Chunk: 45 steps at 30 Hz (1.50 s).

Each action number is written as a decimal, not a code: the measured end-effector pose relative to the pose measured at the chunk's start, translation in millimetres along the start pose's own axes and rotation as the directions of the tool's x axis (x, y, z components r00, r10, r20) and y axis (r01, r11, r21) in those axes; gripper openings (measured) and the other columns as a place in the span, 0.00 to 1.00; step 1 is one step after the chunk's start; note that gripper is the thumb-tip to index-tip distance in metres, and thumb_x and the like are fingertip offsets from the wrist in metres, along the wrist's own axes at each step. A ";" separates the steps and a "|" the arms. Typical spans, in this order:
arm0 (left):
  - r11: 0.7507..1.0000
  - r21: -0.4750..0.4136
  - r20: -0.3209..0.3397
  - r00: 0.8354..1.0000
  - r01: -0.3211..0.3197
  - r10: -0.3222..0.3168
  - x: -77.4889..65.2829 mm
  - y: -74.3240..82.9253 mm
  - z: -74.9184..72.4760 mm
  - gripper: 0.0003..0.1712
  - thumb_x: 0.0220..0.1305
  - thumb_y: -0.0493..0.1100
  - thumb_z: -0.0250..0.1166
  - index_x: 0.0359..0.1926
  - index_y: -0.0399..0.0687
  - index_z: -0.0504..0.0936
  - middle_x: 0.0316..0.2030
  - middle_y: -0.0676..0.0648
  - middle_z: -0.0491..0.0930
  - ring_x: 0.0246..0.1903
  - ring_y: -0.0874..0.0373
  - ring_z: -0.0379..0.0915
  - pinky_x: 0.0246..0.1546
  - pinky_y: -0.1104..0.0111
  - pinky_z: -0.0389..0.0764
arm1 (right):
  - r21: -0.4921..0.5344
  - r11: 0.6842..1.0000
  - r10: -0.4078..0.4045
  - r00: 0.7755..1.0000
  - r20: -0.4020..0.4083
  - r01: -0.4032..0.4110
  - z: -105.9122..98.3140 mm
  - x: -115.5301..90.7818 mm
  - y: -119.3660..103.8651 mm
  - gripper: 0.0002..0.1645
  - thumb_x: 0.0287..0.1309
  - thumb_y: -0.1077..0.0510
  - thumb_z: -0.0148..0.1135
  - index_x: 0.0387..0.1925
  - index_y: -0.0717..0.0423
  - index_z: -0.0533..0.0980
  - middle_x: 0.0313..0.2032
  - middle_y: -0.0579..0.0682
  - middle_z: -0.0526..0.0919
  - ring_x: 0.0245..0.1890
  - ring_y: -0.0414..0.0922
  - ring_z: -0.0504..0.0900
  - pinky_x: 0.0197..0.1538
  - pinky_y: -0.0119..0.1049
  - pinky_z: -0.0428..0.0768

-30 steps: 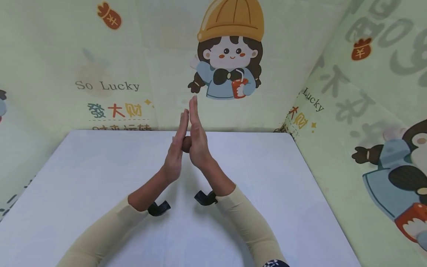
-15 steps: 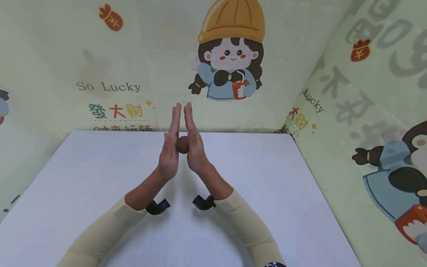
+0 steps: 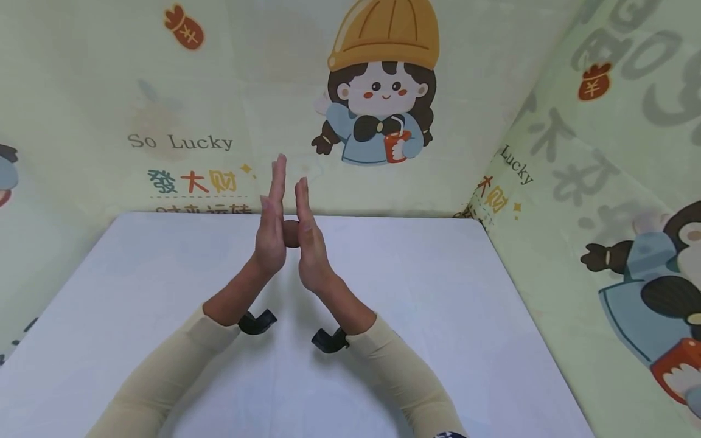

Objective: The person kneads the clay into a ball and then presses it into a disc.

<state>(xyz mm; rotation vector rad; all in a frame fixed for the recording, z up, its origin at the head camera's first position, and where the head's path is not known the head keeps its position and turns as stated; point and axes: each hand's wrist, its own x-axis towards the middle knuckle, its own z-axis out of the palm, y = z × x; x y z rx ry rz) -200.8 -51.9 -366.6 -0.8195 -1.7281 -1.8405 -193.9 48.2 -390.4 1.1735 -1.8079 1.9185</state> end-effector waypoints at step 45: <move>0.998 -0.010 0.099 0.993 -0.061 0.062 -26.9 -1.2 9.8 0.39 0.83 0.56 0.27 0.85 0.42 0.40 0.85 0.50 0.38 0.82 0.54 0.22 0.77 0.52 0.29 | -0.102 0.995 0.012 1.000 -0.027 -0.015 -8.7 8.7 -7.1 0.53 0.77 0.24 0.26 0.85 0.54 0.37 0.80 0.51 0.60 0.33 0.40 0.78 0.36 0.33 0.73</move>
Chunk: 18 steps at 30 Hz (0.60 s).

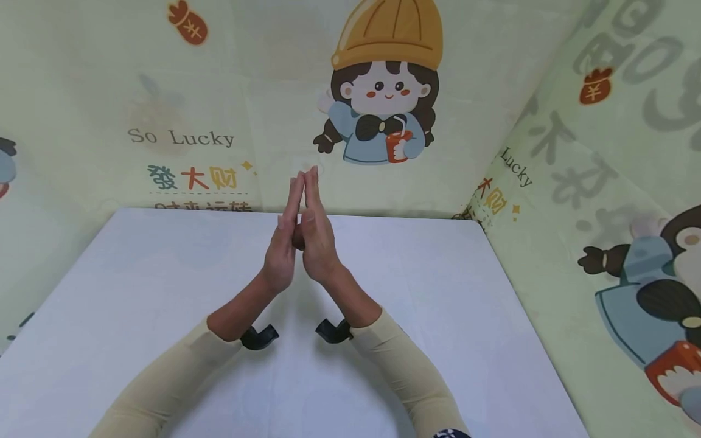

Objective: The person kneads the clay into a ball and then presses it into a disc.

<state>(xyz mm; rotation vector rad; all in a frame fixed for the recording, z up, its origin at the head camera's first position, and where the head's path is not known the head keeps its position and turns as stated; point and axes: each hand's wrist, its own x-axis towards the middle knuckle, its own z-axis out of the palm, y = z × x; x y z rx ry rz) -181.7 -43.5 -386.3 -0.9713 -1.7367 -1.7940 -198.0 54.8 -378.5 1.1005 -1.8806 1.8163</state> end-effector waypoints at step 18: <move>0.997 -0.077 -0.171 0.985 0.020 -0.033 33.1 9.7 -26.0 0.45 0.81 0.66 0.31 0.85 0.45 0.45 0.84 0.53 0.40 0.81 0.64 0.27 0.76 0.58 0.29 | -0.011 0.995 -0.097 0.995 0.029 0.097 24.1 -11.4 1.1 0.55 0.78 0.26 0.25 0.83 0.65 0.34 0.77 0.64 0.60 0.65 0.50 0.71 0.71 0.42 0.65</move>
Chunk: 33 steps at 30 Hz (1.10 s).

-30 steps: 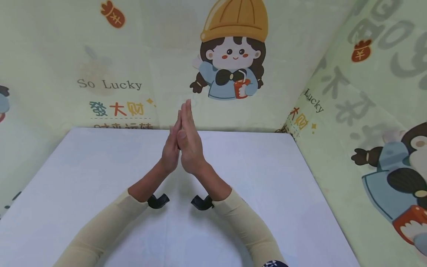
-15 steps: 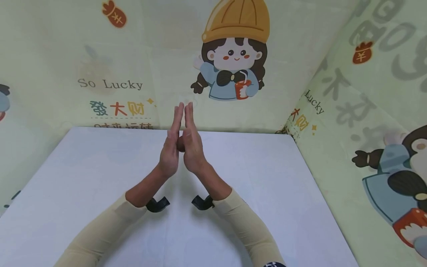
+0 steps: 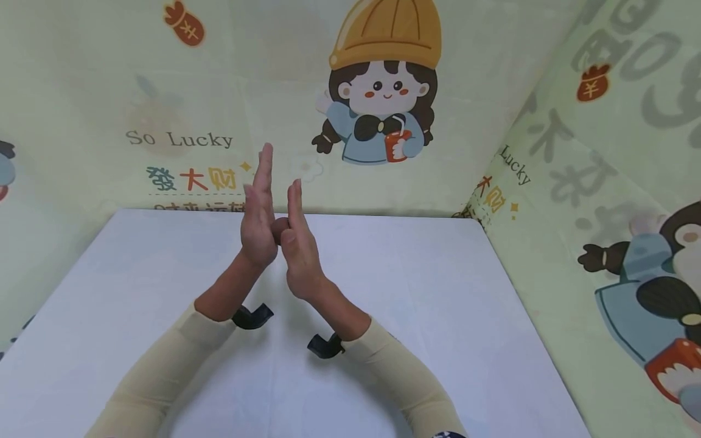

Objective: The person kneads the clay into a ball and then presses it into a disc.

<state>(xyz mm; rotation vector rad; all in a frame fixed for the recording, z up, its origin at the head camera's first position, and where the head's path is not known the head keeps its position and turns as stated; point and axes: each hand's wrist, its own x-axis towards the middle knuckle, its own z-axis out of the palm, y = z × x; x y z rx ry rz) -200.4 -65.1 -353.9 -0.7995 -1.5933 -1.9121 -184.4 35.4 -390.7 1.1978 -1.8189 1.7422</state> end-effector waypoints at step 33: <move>0.997 0.000 0.225 0.971 0.076 -0.074 -36.5 -27.9 14.4 0.38 0.84 0.57 0.27 0.85 0.44 0.36 0.85 0.51 0.37 0.55 0.64 0.68 0.54 0.70 0.68 | -0.205 0.976 -0.083 0.996 -0.040 0.073 -22.8 16.7 -10.2 0.57 0.77 0.25 0.25 0.82 0.68 0.38 0.84 0.55 0.32 0.83 0.49 0.34 0.80 0.50 0.37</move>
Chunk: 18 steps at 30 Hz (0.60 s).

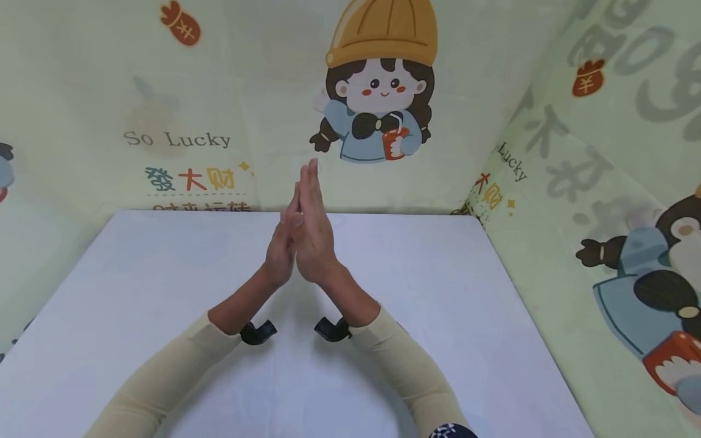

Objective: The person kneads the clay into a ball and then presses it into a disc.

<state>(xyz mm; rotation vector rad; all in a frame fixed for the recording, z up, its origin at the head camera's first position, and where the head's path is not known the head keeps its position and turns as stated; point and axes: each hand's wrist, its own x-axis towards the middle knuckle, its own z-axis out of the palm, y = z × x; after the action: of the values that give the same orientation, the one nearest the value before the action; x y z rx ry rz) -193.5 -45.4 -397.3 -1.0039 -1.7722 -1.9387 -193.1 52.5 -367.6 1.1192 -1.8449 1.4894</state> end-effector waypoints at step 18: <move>0.992 0.067 -0.033 0.993 -0.109 0.111 4.7 24.0 7.3 0.44 0.83 0.63 0.29 0.84 0.36 0.39 0.84 0.43 0.35 0.82 0.53 0.21 0.78 0.54 0.28 | 0.275 0.937 0.211 0.976 0.046 -0.216 -7.9 5.6 9.7 0.60 0.71 0.18 0.30 0.85 0.53 0.34 0.84 0.43 0.30 0.24 0.43 0.70 0.32 0.34 0.69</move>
<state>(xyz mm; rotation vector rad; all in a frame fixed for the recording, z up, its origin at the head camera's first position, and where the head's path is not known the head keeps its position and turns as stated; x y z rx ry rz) -178.9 -41.5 -376.8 -1.0150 -1.7110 -1.8094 -205.0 59.1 -366.1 1.0831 -1.8565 1.9188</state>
